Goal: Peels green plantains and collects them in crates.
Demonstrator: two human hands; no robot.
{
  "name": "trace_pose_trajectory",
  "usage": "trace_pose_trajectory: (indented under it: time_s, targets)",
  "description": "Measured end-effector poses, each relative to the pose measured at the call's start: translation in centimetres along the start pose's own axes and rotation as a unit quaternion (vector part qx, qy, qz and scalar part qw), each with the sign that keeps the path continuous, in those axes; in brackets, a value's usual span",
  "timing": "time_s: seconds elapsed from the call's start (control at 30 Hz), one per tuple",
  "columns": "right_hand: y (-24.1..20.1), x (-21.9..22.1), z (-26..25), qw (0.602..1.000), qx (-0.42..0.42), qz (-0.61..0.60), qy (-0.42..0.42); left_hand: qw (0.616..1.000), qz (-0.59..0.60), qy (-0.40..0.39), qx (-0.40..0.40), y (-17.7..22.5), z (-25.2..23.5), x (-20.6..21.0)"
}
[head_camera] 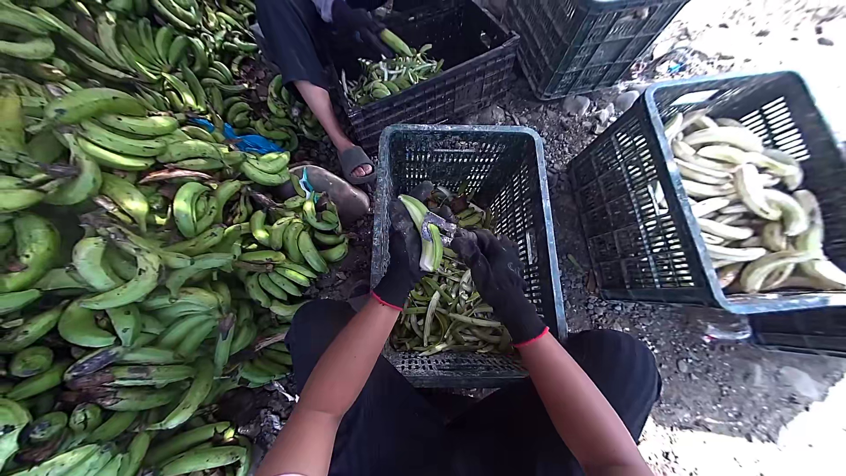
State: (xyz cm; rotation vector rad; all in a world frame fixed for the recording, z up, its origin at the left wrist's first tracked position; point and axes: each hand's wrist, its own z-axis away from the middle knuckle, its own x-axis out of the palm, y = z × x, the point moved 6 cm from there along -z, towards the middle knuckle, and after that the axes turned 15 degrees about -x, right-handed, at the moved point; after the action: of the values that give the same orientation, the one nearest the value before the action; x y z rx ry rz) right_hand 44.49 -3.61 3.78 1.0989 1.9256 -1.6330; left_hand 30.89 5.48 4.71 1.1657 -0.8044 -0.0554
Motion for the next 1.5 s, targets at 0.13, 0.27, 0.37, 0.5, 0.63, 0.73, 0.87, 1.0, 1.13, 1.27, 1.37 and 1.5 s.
trace_pose_trajectory:
  time_s: [0.13,0.27,0.37,0.5,0.63,0.73,0.87,1.0,1.13,1.27,1.37,1.5]
  targets:
    - [0.3,-0.3,0.2,0.995,0.021,0.101,0.007,0.976,-0.179,0.125,0.001,0.1,0.5,-0.3]
    - [0.5,-0.6,0.0,0.995,0.014,0.098,0.018,0.953,-0.274,0.121,-0.045,-0.2,0.6,-0.9]
    - [1.7,-0.7,-0.4,0.999,0.039,0.011,-0.025,0.913,-0.388,0.070,-0.104,-0.7,1.5,0.1]
    - [2.8,-0.7,0.4,0.998,0.041,-0.038,-0.016,0.860,-0.496,-0.008,-0.115,-1.8,1.5,2.4]
    - [3.1,-1.2,1.1,0.991,0.100,-0.093,0.002,0.947,-0.296,0.024,-0.123,-2.5,0.8,1.4]
    - [2.3,-0.5,0.3,0.998,0.051,-0.045,0.006,0.973,-0.136,0.164,-0.087,-0.6,1.0,-0.3]
    - [0.3,0.8,0.2,0.995,-0.052,0.077,0.025,0.957,-0.086,0.273,-0.042,0.6,2.1,-2.1]
    - [-1.4,0.4,0.6,0.986,-0.103,0.116,0.068,0.971,-0.002,0.234,-0.054,0.4,2.0,-2.6]
    - [-0.6,-0.5,0.2,0.997,-0.032,0.066,0.029,0.961,-0.187,0.202,-0.037,0.7,1.6,-1.1]
    - [0.2,-1.2,0.4,0.994,-0.009,0.109,0.021,0.949,-0.274,0.155,-0.015,0.5,1.3,-0.4]
    - [-0.1,-1.1,0.5,0.988,-0.031,0.142,0.060,0.951,-0.277,0.137,0.013,0.7,1.1,-0.7]
    - [0.2,-1.1,0.2,0.999,0.012,0.034,0.010,0.926,-0.364,0.096,-0.018,0.7,1.0,-0.1]
